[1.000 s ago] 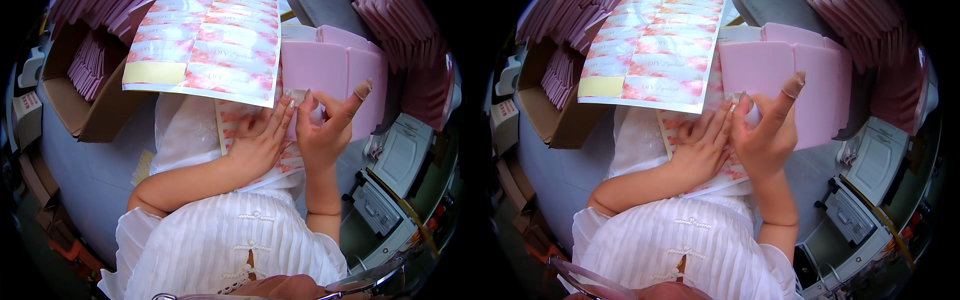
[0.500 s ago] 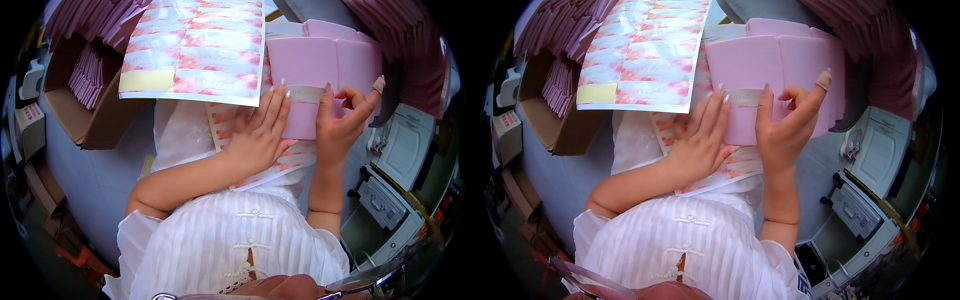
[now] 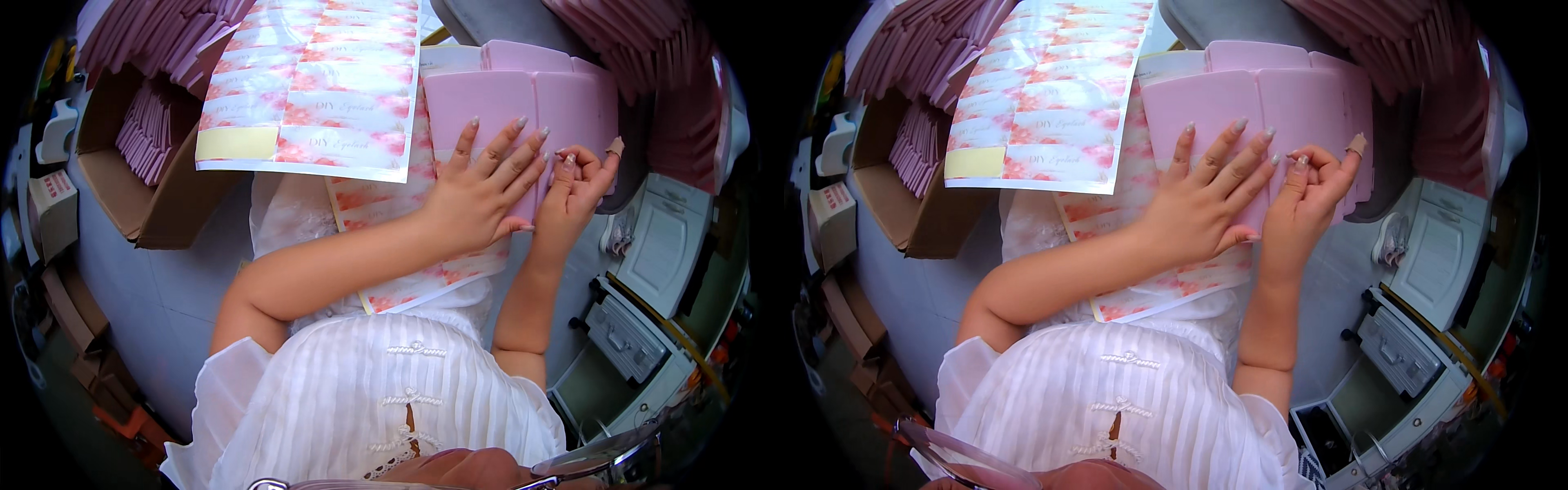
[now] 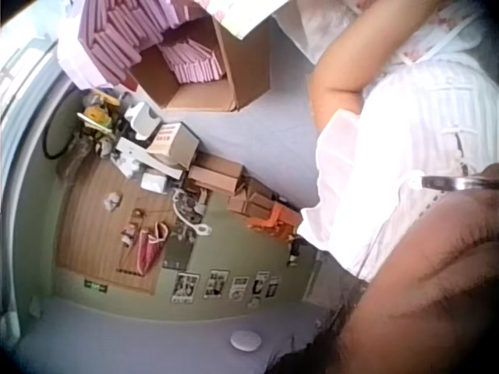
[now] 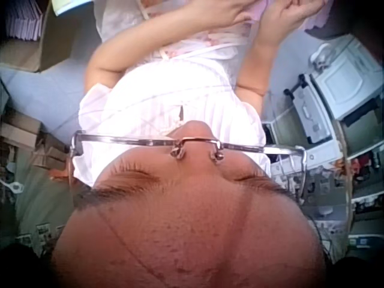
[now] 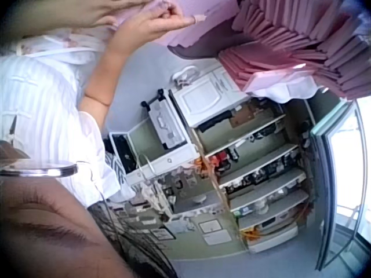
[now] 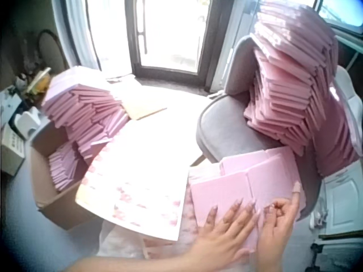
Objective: The person applies adhesive labels from a large sheet onto pink foldable cardboard boxes, pressing the labels down by hand and then stacking the labeled boxes.
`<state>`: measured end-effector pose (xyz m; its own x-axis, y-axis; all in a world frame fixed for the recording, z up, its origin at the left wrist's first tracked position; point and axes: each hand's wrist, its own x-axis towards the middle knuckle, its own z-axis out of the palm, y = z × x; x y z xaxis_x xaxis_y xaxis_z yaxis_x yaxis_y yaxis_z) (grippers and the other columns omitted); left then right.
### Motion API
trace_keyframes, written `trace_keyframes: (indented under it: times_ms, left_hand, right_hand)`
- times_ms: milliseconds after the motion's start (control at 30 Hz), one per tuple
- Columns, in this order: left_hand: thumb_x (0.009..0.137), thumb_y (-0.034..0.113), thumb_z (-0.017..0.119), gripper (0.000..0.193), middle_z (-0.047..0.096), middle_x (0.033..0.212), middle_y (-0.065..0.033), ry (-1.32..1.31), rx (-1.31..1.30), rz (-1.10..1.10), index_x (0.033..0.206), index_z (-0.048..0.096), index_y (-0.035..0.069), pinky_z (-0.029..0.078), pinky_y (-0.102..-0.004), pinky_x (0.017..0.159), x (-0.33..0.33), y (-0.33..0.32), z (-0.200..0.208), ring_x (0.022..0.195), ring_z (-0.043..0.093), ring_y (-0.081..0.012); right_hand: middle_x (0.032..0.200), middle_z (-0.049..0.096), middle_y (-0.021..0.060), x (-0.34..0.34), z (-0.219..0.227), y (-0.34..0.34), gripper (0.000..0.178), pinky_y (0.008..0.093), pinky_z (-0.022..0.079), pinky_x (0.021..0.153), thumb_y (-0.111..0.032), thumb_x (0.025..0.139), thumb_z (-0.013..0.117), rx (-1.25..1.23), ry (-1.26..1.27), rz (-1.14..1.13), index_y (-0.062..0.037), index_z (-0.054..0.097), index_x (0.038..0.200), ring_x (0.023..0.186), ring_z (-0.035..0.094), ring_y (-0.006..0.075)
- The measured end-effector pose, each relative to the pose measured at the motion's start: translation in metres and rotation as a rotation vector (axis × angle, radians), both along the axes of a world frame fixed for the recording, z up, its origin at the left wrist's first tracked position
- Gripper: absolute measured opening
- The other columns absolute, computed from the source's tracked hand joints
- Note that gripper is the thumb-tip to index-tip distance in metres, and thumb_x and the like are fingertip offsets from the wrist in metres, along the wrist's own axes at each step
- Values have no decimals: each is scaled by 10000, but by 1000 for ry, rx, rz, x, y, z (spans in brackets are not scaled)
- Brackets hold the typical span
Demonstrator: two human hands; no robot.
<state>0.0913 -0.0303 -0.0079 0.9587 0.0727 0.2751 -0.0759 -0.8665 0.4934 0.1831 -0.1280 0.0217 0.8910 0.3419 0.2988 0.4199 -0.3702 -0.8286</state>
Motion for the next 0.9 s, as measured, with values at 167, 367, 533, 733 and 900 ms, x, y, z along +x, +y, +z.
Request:
trace_keyframes:
  times_ms: [167,367,533,733,900]
  left_hand:
    - [833,524,472,706,222,1512,-105,-39,98,-56,1379,409,82,-32,-609,1078,-6,-5,-9,1418,125,-300]
    - [867,410,491,684,232,1503,-145,0,-161,-378,1399,331,12,79,-527,1114,-38,5,-4,1410,170,-278]
    - [942,285,484,518,358,1420,-179,79,-1002,-492,1356,356,2,319,-440,1063,-94,30,14,1326,348,-293]
    - [984,361,406,447,577,1161,-206,125,-2131,446,1236,402,-8,542,-332,815,-164,91,31,1016,624,-319]
    - [982,307,434,388,592,1125,-209,-48,-2018,615,1175,447,-29,558,-286,778,-154,123,37,976,644,-306]
  right_hand:
    - [1014,513,89,1,-1,-4,592,216,405,759,18,917,416,155,148,34,-15,132,1434,807,484,111]
    - [1016,516,79,-4,-1,0,603,197,389,688,8,912,436,135,138,13,-24,135,1433,767,455,86]
    - [1005,526,72,-10,8,-1,613,197,394,665,10,908,451,170,180,-2,-22,135,1433,739,450,76]
    - [1002,605,119,-59,28,31,694,291,432,828,19,858,551,-12,-282,433,32,137,1416,857,570,209]
    - [1072,645,164,-98,25,89,711,369,474,835,0,787,658,12,-277,776,44,266,1379,991,606,324]
